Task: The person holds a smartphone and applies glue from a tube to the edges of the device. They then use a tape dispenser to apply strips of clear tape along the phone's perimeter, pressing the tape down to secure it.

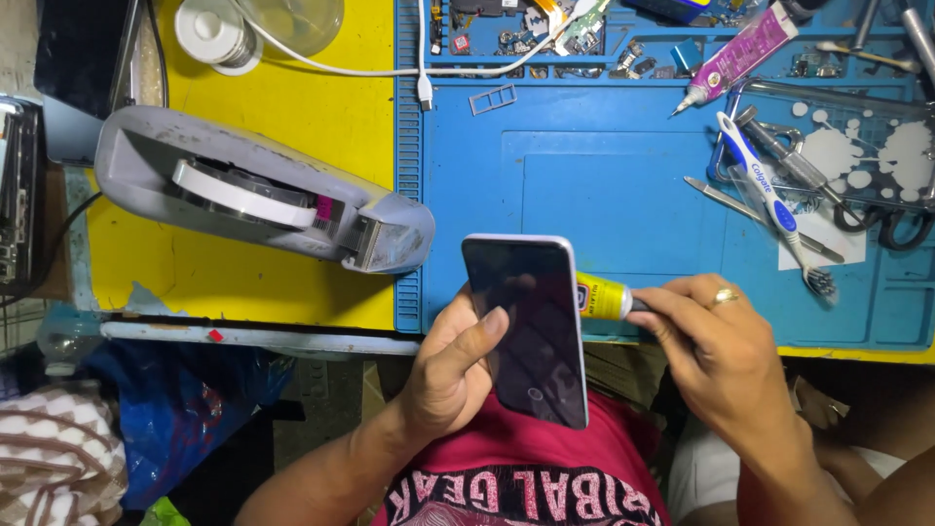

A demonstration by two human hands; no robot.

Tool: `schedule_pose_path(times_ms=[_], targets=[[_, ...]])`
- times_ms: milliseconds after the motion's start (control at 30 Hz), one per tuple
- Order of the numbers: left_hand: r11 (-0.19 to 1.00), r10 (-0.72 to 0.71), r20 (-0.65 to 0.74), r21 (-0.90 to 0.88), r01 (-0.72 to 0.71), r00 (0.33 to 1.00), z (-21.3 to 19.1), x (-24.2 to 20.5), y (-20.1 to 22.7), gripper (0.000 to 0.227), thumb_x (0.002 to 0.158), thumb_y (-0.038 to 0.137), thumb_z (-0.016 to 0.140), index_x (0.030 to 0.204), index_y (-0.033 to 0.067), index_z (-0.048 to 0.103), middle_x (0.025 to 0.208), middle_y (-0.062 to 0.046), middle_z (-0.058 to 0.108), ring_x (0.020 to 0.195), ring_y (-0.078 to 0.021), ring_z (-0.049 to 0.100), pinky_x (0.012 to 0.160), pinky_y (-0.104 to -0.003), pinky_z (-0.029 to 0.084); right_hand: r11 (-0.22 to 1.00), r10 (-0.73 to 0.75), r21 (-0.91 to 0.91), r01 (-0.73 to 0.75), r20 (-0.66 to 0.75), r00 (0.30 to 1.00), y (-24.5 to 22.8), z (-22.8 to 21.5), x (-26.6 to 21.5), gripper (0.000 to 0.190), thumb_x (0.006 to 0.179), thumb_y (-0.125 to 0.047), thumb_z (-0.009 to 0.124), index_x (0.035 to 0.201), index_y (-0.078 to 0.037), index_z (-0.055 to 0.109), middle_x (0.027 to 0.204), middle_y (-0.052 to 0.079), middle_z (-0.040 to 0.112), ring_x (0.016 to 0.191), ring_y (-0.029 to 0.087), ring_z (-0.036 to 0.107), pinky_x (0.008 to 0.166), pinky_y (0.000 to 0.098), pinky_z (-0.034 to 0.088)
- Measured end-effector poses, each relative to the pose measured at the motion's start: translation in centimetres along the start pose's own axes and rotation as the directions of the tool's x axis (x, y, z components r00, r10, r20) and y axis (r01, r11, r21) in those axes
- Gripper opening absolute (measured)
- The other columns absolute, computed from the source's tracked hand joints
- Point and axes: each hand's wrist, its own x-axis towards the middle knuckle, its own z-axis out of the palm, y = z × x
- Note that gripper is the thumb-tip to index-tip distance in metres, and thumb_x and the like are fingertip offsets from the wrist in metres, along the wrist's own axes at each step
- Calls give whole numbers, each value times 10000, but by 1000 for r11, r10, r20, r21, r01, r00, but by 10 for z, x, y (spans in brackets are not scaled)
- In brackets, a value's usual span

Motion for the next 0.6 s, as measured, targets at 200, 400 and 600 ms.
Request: schedule_pose_path(times_ms=[200,400,600], targets=[[997,-63,-74,-46,59,995,5,12,-2,545,1008,196,545,1502,3,416,1424,-188,572,1317,-278,564,1117,-367,469,998,-48,-41,48,-6,999,-1,6,1,221,977,-119,705,1175,-21,709,950,112,666,822,263,598,777,396,439],[994,-75,-73,-83,69,995,11,16,-1,539,1026,188,518,1525,23,397,1432,-176,559,1312,-265,560,1087,-376,492,985,-157,-90,147,-109,982,-2,12,1,146,959,15,771,1098,8,728,867,103,669,707,251,558,725,392,447],[993,-80,-61,-98,73,995,12,21,0,522,1049,205,483,1530,25,391,1438,-178,557,1316,-271,560,1096,-403,494,961,-261,-142,236,-191,946,-6,11,6,179,978,184,678,1078,48,737,889,153,698,739,278,625,692,404,433]])
